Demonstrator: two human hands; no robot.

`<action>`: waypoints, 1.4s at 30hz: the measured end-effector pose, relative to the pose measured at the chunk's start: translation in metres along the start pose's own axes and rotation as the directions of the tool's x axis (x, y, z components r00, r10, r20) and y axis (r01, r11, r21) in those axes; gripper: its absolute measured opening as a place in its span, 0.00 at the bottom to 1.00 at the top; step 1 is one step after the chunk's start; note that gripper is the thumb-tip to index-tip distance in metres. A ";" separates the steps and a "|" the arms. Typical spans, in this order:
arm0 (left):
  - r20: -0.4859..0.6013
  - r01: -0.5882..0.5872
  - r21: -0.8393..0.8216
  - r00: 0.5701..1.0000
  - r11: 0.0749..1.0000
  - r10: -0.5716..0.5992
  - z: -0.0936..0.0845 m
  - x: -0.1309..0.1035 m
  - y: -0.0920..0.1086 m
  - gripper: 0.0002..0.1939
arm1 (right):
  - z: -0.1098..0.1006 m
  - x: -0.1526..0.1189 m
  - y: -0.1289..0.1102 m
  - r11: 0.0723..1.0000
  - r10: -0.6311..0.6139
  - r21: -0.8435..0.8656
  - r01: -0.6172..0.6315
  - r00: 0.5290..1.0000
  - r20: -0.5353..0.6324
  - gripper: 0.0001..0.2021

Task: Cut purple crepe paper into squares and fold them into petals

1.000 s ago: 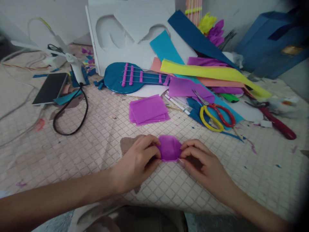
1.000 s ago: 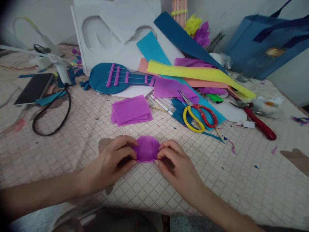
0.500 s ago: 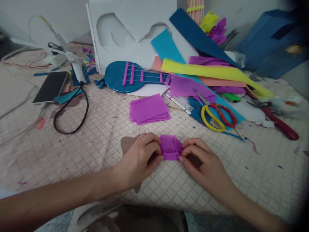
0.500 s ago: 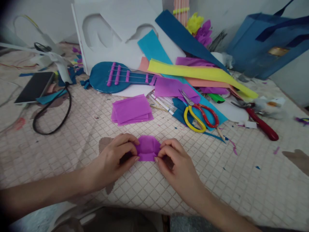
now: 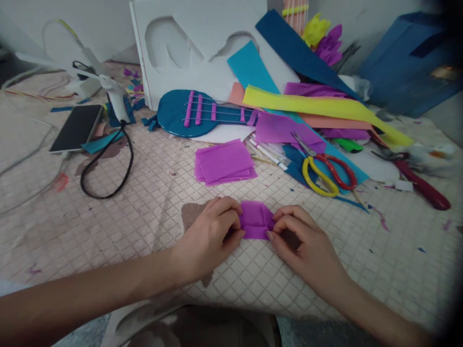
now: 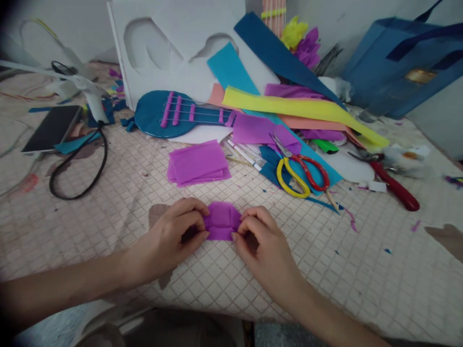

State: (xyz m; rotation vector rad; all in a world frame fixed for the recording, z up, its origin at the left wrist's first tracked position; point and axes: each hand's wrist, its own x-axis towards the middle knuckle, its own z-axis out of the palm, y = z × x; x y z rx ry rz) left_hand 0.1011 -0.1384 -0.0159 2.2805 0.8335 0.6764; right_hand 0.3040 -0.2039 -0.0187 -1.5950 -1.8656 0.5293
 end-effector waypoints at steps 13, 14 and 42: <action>0.007 -0.016 0.025 1.000 1.000 0.016 0.001 0.001 0.000 0.08 | 0.000 0.001 0.002 0.999 -0.022 -0.037 0.022 1.000 0.007 0.06; 0.008 -0.009 0.021 1.000 1.000 0.008 0.001 0.001 0.000 0.08 | -0.001 0.001 0.002 0.999 -0.016 -0.036 0.016 1.000 0.012 0.06; 0.103 0.033 -0.061 0.994 0.998 -0.027 -0.005 0.002 -0.001 0.10 | -0.010 0.000 0.008 1.000 0.002 0.019 -0.006 0.980 0.197 0.08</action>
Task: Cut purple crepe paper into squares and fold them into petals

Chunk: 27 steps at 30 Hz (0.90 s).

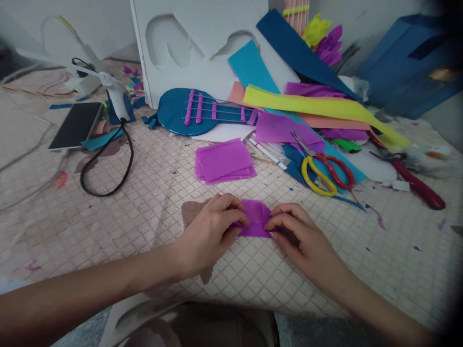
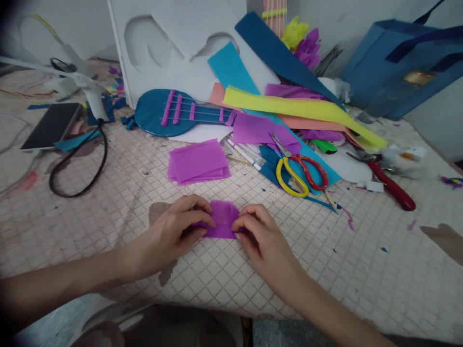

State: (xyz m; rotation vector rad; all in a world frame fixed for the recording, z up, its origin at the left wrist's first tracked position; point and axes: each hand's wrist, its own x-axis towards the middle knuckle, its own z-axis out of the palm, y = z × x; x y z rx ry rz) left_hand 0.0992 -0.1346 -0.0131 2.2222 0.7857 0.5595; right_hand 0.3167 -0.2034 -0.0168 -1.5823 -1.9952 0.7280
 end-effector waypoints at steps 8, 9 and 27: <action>0.016 -0.008 0.019 1.000 1.000 0.007 -0.003 0.000 0.001 0.10 | -0.007 -0.001 0.001 0.999 -0.032 0.021 0.031 0.998 0.062 0.09; 0.020 -0.010 0.028 1.000 1.000 0.009 -0.003 0.001 0.002 0.08 | -0.006 -0.001 -0.001 1.000 -0.024 0.019 0.023 0.998 0.050 0.07; -0.011 0.028 0.086 1.000 0.996 -0.027 0.004 0.004 0.004 0.08 | 0.004 0.004 -0.005 1.000 0.022 0.009 -0.021 0.998 -0.056 0.09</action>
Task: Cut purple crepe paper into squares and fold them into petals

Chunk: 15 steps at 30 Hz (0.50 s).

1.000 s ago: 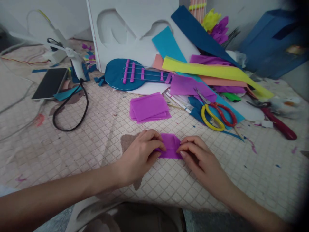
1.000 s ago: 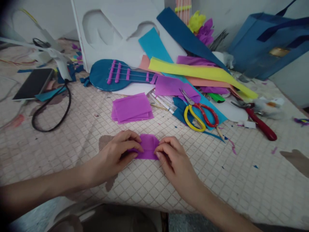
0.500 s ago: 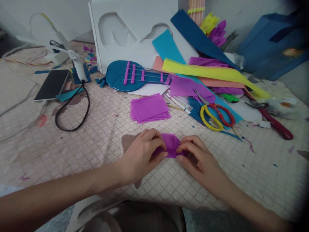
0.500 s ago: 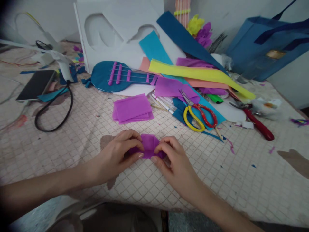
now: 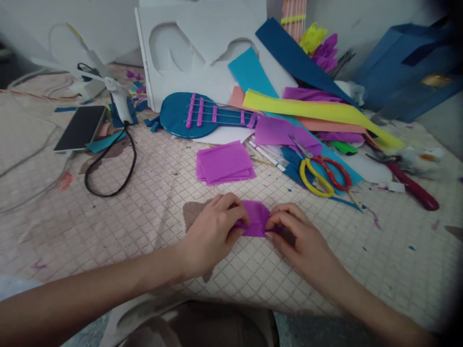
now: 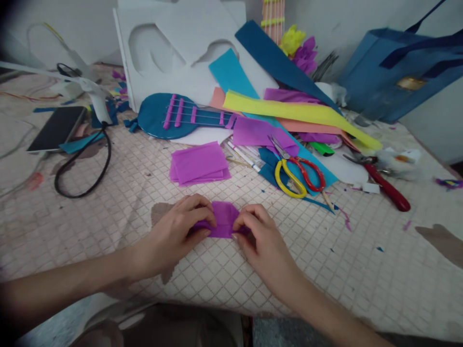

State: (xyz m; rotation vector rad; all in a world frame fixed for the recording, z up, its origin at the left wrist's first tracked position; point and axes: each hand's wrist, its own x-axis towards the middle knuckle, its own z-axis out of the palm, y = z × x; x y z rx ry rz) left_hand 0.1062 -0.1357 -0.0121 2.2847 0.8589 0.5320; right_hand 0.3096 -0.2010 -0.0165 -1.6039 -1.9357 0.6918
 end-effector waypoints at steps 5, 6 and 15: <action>0.032 0.016 -0.104 0.999 0.994 -0.013 -0.008 0.000 -0.005 0.14 | -0.007 0.001 0.002 0.999 0.007 0.053 -0.012 0.995 0.098 0.10; 0.046 0.022 -0.116 0.999 0.993 -0.016 -0.009 0.000 -0.005 0.14 | -0.008 0.002 0.002 0.998 0.006 0.054 -0.012 0.994 0.107 0.10; 0.068 0.015 -0.139 0.998 0.990 -0.006 -0.013 -0.001 -0.006 0.11 | -0.006 0.001 0.001 1.000 -0.026 0.008 0.025 0.997 0.075 0.11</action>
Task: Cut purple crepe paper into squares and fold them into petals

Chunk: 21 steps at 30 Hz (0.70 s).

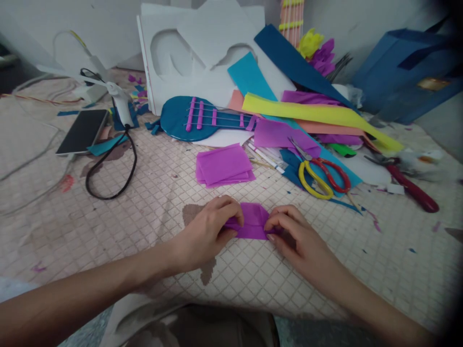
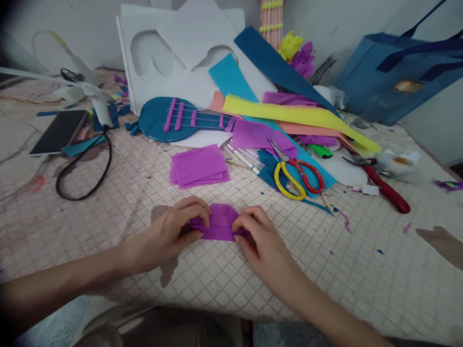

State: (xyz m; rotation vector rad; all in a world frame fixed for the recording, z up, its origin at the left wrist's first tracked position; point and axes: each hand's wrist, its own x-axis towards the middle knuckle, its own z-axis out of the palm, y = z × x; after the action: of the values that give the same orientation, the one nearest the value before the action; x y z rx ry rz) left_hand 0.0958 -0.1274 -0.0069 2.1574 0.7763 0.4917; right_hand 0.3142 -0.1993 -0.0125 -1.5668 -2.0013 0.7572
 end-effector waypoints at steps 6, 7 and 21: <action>0.014 -0.003 0.026 1.000 1.000 0.003 -0.001 0.001 0.000 0.11 | 0.000 0.000 0.001 1.000 0.030 0.008 -0.030 0.999 0.020 0.11; 0.015 -0.002 0.027 1.000 1.000 0.002 -0.001 0.001 -0.001 0.11 | 0.000 0.000 0.001 0.999 0.031 0.011 -0.031 0.999 0.023 0.11; 0.017 -0.049 -0.025 0.999 0.998 0.050 -0.012 0.002 -0.002 0.14 | 0.002 0.000 -0.003 1.000 0.024 0.015 -0.025 1.000 0.020 0.12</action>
State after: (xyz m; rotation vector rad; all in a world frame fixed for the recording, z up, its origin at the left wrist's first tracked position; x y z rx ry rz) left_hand 0.0895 -0.1188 -0.0012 2.1598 0.7050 0.5044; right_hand 0.3106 -0.2005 -0.0114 -1.5838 -1.9890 0.7980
